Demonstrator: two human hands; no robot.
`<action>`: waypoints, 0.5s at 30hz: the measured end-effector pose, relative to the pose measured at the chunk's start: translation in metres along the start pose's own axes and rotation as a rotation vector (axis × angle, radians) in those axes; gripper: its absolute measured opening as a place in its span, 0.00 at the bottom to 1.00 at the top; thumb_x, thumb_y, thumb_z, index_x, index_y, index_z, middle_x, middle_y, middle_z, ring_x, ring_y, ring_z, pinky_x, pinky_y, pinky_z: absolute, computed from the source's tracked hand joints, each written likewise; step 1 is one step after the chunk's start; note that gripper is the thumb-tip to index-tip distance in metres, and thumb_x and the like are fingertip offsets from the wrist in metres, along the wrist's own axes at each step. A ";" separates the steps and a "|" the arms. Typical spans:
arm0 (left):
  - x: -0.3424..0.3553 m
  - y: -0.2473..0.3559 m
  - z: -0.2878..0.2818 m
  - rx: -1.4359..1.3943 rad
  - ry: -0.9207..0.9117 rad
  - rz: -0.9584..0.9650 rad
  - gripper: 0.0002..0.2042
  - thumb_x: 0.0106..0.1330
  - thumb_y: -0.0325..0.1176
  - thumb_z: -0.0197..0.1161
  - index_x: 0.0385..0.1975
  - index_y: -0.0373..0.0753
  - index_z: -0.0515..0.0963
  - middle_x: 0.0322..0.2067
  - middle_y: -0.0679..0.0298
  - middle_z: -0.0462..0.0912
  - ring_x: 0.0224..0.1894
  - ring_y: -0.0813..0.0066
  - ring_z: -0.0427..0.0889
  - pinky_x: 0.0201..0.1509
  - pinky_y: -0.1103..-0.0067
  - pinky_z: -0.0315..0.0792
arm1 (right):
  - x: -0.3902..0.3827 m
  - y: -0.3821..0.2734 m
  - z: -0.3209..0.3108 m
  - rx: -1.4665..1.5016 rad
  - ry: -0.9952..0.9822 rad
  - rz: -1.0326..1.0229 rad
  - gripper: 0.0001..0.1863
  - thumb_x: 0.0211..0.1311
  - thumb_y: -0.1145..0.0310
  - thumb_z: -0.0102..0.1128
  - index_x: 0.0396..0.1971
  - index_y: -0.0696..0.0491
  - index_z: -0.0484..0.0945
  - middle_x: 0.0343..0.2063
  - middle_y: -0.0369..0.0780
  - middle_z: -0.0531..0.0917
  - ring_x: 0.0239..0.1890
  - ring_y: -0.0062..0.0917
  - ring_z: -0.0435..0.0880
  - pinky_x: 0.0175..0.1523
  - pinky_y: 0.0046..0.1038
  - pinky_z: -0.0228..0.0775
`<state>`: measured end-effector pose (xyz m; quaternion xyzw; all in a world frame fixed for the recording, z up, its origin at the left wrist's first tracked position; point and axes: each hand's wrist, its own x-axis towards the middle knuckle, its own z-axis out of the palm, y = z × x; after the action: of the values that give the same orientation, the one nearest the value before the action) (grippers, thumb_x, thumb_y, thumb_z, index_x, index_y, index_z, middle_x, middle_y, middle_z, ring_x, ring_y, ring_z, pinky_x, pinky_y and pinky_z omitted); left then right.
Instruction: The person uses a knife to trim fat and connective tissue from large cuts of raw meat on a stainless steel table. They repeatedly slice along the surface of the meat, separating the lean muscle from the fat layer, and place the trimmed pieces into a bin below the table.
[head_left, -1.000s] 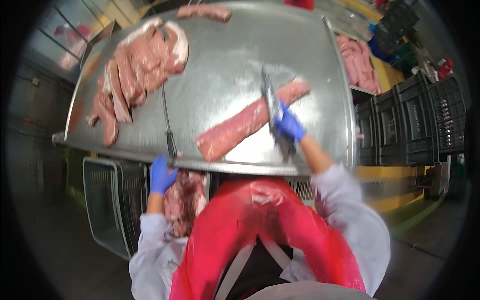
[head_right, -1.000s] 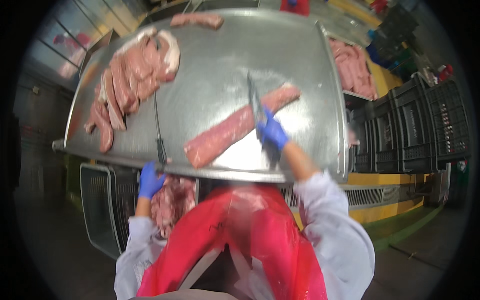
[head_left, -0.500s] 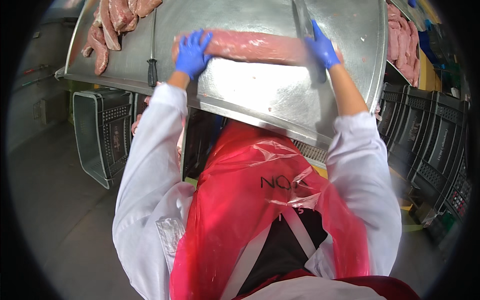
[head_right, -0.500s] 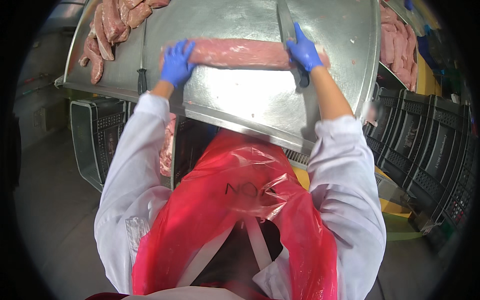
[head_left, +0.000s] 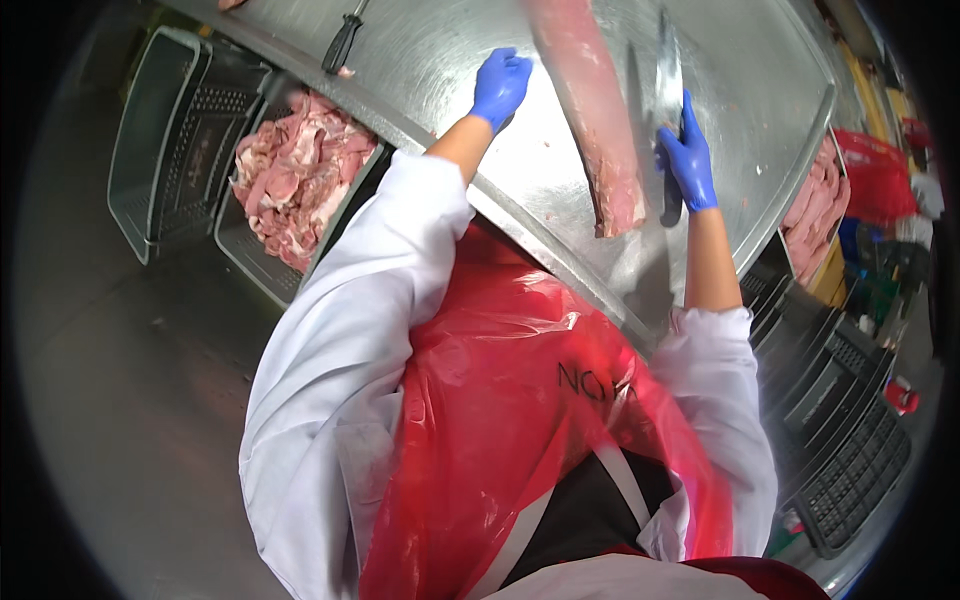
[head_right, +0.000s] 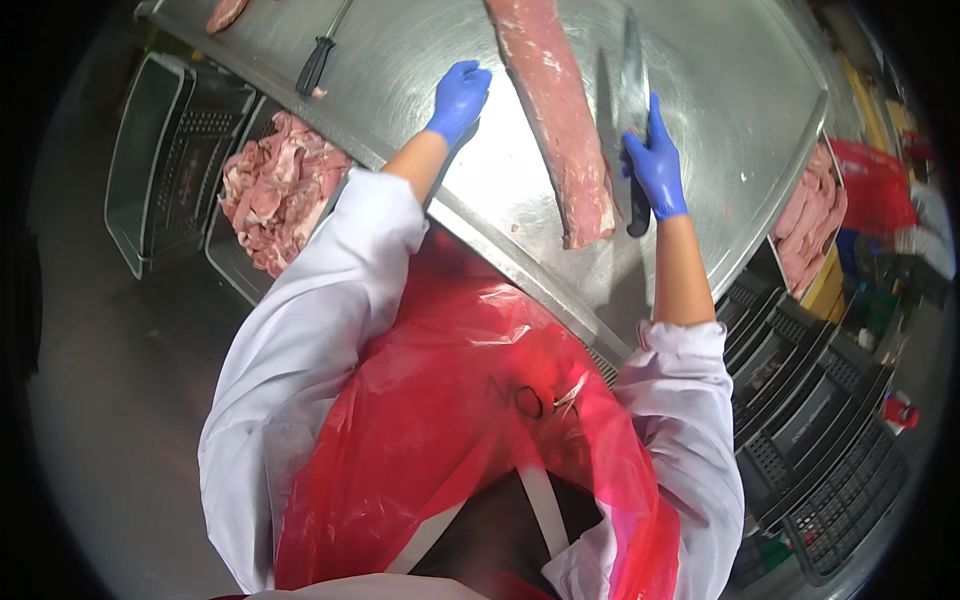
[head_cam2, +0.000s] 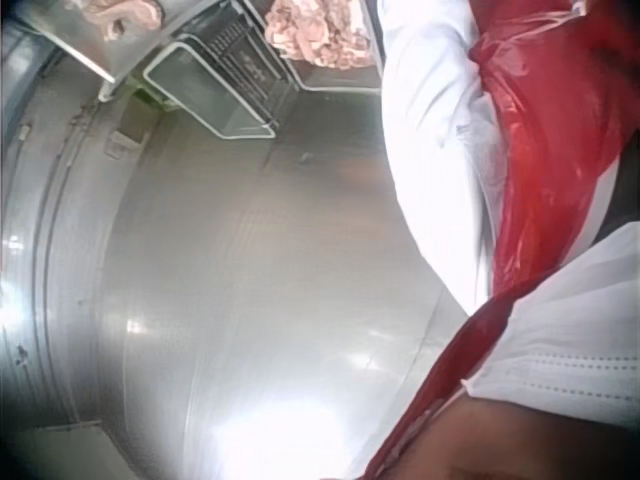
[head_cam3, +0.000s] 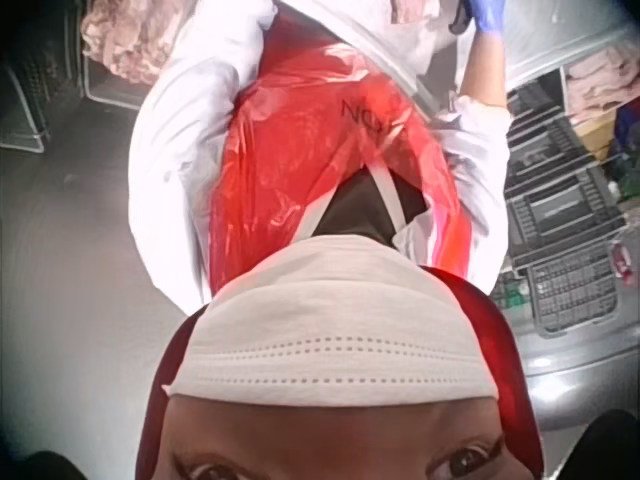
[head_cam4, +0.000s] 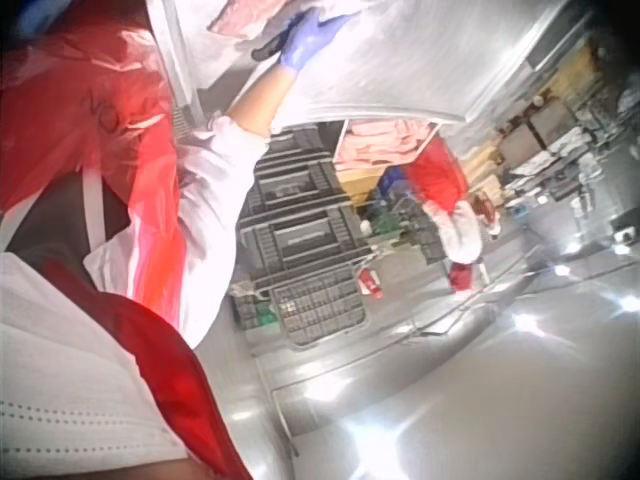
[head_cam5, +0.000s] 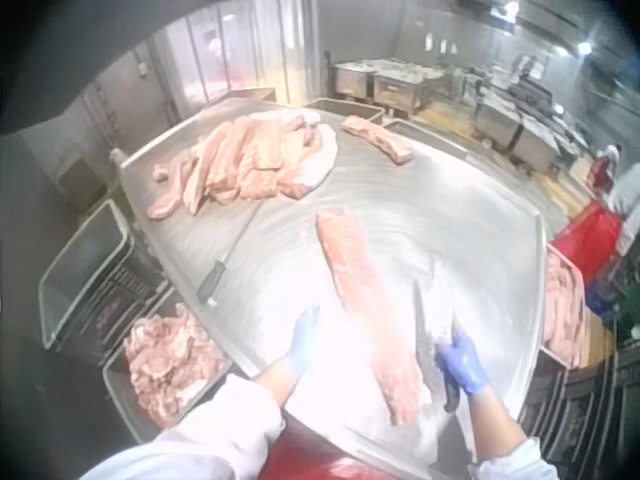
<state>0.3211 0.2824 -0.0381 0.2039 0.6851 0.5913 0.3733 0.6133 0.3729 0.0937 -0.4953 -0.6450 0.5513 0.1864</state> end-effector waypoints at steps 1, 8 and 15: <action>0.004 0.012 0.008 0.086 0.033 -0.013 0.25 0.66 0.41 0.66 0.58 0.30 0.74 0.51 0.49 0.83 0.54 0.64 0.82 0.59 0.74 0.75 | 0.018 -0.013 0.012 -0.086 -0.020 -0.025 0.42 0.68 0.73 0.56 0.79 0.39 0.50 0.27 0.38 0.80 0.22 0.19 0.77 0.28 0.27 0.75; 0.036 0.054 0.035 0.227 0.044 -0.106 0.13 0.60 0.38 0.64 0.34 0.33 0.86 0.34 0.52 0.88 0.39 0.63 0.86 0.48 0.73 0.77 | 0.093 -0.054 0.072 -0.411 0.047 -0.064 0.42 0.68 0.68 0.59 0.78 0.35 0.51 0.30 0.40 0.84 0.27 0.19 0.81 0.31 0.27 0.77; 0.036 0.059 0.025 0.315 -0.064 -0.043 0.17 0.61 0.43 0.61 0.32 0.32 0.86 0.35 0.46 0.87 0.40 0.51 0.87 0.49 0.67 0.77 | 0.117 -0.084 0.127 -0.731 -0.036 -0.289 0.43 0.65 0.65 0.55 0.78 0.30 0.47 0.34 0.51 0.87 0.27 0.39 0.87 0.41 0.40 0.79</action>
<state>0.3073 0.3374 0.0086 0.2641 0.7612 0.4619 0.3709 0.4258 0.4133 0.0923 -0.4233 -0.8651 0.2619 0.0620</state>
